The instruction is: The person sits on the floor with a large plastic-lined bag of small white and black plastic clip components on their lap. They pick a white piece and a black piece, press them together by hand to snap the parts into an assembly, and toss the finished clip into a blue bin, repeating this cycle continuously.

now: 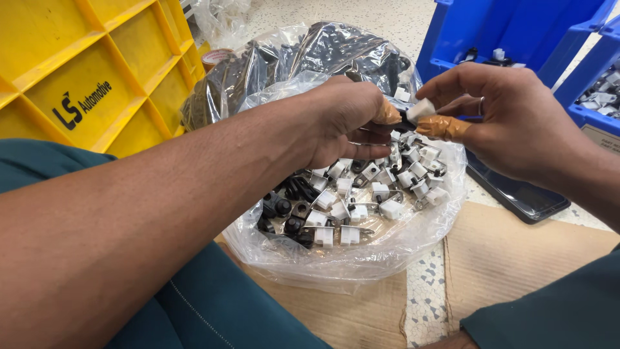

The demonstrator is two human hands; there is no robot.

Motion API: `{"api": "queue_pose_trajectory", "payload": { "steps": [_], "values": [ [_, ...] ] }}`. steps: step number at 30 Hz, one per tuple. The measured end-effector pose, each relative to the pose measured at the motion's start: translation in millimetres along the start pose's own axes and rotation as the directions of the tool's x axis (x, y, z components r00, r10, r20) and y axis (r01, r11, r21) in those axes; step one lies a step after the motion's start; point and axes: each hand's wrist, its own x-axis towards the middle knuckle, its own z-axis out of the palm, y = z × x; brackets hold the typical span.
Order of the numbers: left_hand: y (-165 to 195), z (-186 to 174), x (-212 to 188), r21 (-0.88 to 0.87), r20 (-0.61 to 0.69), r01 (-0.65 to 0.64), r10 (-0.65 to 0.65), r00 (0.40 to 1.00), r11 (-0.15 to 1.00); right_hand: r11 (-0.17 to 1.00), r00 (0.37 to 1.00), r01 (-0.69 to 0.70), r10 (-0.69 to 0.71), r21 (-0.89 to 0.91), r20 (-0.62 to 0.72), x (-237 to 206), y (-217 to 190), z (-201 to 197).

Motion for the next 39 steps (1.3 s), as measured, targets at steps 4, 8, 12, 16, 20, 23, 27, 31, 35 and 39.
{"api": "queue_pose_trajectory", "payload": {
  "steps": [4, 8, 12, 16, 20, 23, 27, 31, 35, 39],
  "values": [
    [-1.8, -2.0, 1.4, -0.159, 0.013, -0.017, 0.019, 1.0, 0.987, 0.957, 0.99, -0.137, 0.128, 0.257, 0.05, 0.2, -4.9, 1.6],
    [-4.5, -4.7, 9.4, -0.287, 0.016, -0.082, 0.091, 0.996, 0.954, 0.767, 0.955, -0.284, 0.283, 0.576, 0.095, 0.9, -2.6, 5.4],
    [-10.8, -1.3, 15.2, -0.289, -0.042, -0.161, 0.155, 0.987, 0.944, 0.596, 0.926, -0.329, 0.357, 0.733, 0.125, 3.5, 2.1, 5.4],
    [-10.1, 3.7, 17.0, -0.455, 0.005, -0.113, 0.129, 0.992, 0.883, 0.519, 0.946, -0.259, 0.305, 0.814, 0.107, 3.4, 2.8, 3.5],
    [-3.8, 8.1, 14.8, -0.383, -0.047, -0.153, 0.146, 0.988, 0.911, 0.483, 0.929, -0.272, 0.357, 0.832, 0.097, 5.6, 4.0, 5.2],
    [-0.6, 8.6, 10.9, 0.107, -0.161, -0.299, 0.313, 0.936, 0.948, 0.407, 0.888, -0.351, 0.431, 0.843, 0.161, 7.3, 9.3, 5.7],
    [-3.4, 6.8, 7.1, 0.637, -0.015, -0.588, 0.771, 0.637, 0.498, 0.277, 0.885, -0.449, 0.268, 0.849, 0.38, 13.7, 17.2, 5.1],
    [-8.4, 3.3, 8.7, 0.752, 0.234, -0.647, 0.867, 0.44, 0.125, 0.01, 0.682, -0.602, 0.527, 0.799, 0.507, 14.7, 15.5, 6.3],
    [-12.7, 8.1, 10.3, 0.593, 0.103, -0.708, 0.836, 0.539, 0.384, 0.114, 0.695, -0.596, 0.569, 0.795, 0.44, 11.5, 8.0, 0.8],
    [-5.0, 15.0, 17.8, 0.011, -0.14, -0.276, 0.275, 0.951, 0.961, 0.364, 0.784, -0.51, 0.57, 0.779, 0.247, 10.0, 4.1, -1.9]
  ]
}}
